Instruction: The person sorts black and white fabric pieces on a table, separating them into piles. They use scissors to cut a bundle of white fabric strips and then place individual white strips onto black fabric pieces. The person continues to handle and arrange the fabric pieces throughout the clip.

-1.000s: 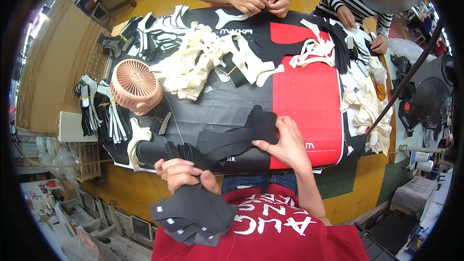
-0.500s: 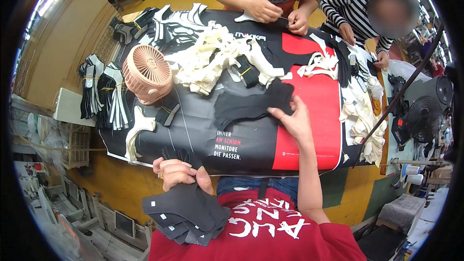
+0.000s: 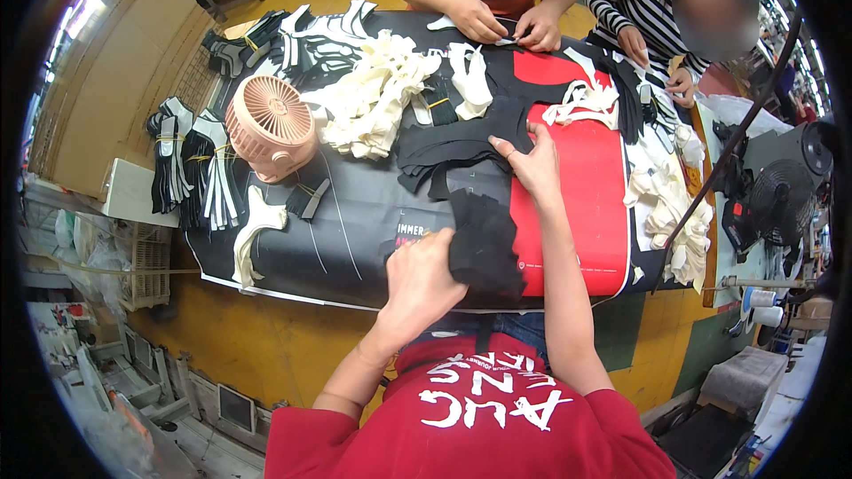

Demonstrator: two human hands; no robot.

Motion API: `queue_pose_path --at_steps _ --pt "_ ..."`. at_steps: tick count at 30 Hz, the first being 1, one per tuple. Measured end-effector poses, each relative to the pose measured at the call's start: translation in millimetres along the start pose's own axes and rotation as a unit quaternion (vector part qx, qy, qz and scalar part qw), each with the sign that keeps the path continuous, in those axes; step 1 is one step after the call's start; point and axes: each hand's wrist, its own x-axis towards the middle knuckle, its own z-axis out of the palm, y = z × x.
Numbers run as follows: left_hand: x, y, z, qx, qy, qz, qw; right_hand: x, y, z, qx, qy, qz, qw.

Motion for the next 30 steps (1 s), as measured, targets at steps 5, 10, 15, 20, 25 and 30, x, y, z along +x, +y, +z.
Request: queue_pose_path --at_steps 5,10,15,20,25,30 --pt "23 23 9 0.045 -0.076 0.042 0.995 -28 16 -40 -0.036 0.04 -0.04 0.998" --pt "28 49 28 0.001 -0.041 0.139 0.989 -96 37 -112 0.532 -0.274 0.15 0.787" --pt "54 57 76 0.083 -0.069 0.148 0.983 -132 53 -125 0.513 -0.195 0.085 0.832" --pt "54 54 84 0.08 -0.134 0.165 0.974 -130 58 -123 0.341 -0.117 0.118 0.925" --pt "48 34 50 0.053 -0.237 0.106 0.964 -139 52 -111 0.343 -0.149 0.098 0.922" --pt "41 -20 24 -0.33 -0.496 0.035 0.803 -155 33 -100 0.39 -0.222 -0.026 0.893"
